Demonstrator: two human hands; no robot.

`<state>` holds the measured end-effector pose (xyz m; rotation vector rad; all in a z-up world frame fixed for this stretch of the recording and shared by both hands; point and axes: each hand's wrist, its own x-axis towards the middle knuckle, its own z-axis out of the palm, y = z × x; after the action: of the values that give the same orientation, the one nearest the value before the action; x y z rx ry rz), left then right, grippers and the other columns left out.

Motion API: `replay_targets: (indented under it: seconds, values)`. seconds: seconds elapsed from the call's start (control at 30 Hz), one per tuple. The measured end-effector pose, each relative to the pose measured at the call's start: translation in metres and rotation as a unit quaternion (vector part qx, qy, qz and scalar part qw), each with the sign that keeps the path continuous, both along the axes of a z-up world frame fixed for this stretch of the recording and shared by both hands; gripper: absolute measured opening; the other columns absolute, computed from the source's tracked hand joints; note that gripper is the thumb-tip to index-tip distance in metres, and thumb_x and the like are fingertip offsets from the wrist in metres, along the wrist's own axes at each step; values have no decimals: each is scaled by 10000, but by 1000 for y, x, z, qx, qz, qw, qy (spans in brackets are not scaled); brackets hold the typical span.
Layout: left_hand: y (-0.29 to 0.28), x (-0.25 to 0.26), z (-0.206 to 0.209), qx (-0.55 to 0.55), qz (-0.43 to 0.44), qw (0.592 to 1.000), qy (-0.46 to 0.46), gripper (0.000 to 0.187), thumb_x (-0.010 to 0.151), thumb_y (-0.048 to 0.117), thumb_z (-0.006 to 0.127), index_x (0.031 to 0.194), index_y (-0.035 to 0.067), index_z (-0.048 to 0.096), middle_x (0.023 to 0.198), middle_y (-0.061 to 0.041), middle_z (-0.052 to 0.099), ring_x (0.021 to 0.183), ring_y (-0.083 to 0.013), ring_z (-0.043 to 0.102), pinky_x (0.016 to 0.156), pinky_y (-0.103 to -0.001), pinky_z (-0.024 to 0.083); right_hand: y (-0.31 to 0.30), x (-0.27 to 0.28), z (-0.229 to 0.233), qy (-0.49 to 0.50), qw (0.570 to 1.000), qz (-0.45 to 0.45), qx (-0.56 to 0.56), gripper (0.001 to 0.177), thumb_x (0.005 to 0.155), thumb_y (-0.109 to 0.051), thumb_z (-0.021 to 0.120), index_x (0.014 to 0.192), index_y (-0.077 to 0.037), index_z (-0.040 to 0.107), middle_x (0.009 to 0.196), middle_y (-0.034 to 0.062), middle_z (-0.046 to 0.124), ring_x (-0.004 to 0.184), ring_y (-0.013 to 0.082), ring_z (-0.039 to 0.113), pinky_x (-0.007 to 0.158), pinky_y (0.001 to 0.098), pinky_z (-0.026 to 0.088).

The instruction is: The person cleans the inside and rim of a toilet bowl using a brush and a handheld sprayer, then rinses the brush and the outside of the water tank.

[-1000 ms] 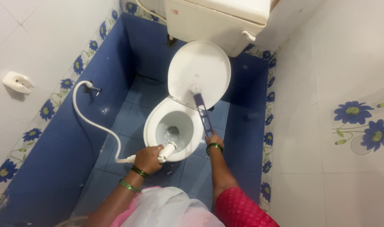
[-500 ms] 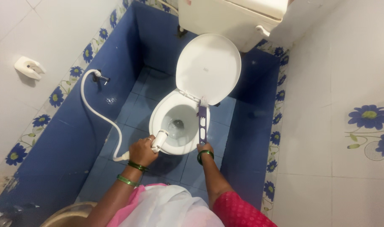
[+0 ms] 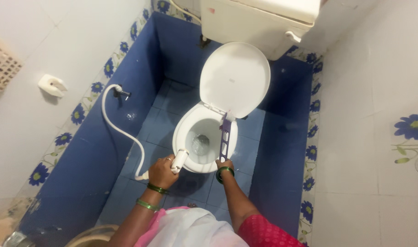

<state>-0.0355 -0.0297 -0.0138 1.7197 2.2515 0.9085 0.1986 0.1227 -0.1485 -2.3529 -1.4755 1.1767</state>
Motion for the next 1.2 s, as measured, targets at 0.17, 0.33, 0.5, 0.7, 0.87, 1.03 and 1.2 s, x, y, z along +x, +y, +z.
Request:
replay_targets:
  seconds: [0.17,0.33,0.5,0.7,0.87,1.03,1.2]
  values:
    - [3,-4,1,2,3,1000,6,303,728,180,751,1022,121,711,822,-118,723,788,-360,682,700,-487,556,-4,-15,1,8,1000,14,-19,678,809,-379,796,1345,-8,611,1244,230,691,1108,363,705,949,429,568]
    - [6,-14,5,3,-9,1000,14,356,715,185,755,1063,118,716,827,-117,729,798,-355,683,706,-486,554,-7,-21,7,-56,950,306,-19,656,823,-432,793,1365,-96,642,1314,174,685,1211,314,653,1055,403,505]
    - [-3,-25,3,51,-8,998,30,409,693,191,767,1081,78,706,866,-134,727,821,-359,682,715,-485,556,13,-5,19,-171,882,438,-38,628,867,-378,737,1445,-208,558,1306,147,678,1215,319,644,1045,426,512]
    - [-24,-29,-5,-19,17,1000,8,409,705,207,776,1097,102,716,836,-128,723,804,-358,681,703,-481,552,36,-26,16,-130,968,205,-68,562,904,-351,722,1418,-163,593,1284,157,700,1199,316,671,1028,437,541]
    - [-38,-29,-12,-38,12,999,16,345,702,189,760,1033,109,701,827,-107,724,799,-351,680,699,-482,551,35,-31,14,-102,972,192,-86,563,904,-341,728,1416,-138,614,1268,170,723,1161,314,712,1025,412,565]
    - [-44,-35,-14,12,18,1000,7,411,666,174,756,1063,87,693,822,-122,713,769,-362,671,663,-487,543,11,-28,15,-208,877,430,-56,586,908,-333,707,1455,-197,547,1307,127,696,1209,291,667,1037,418,534]
    - [-45,-37,-12,1,17,1000,-6,416,655,167,777,1056,88,699,782,-130,697,754,-356,670,668,-483,544,-9,-54,16,-166,936,303,-63,603,916,-357,710,1464,-200,514,1308,119,686,1221,296,649,1036,428,523]
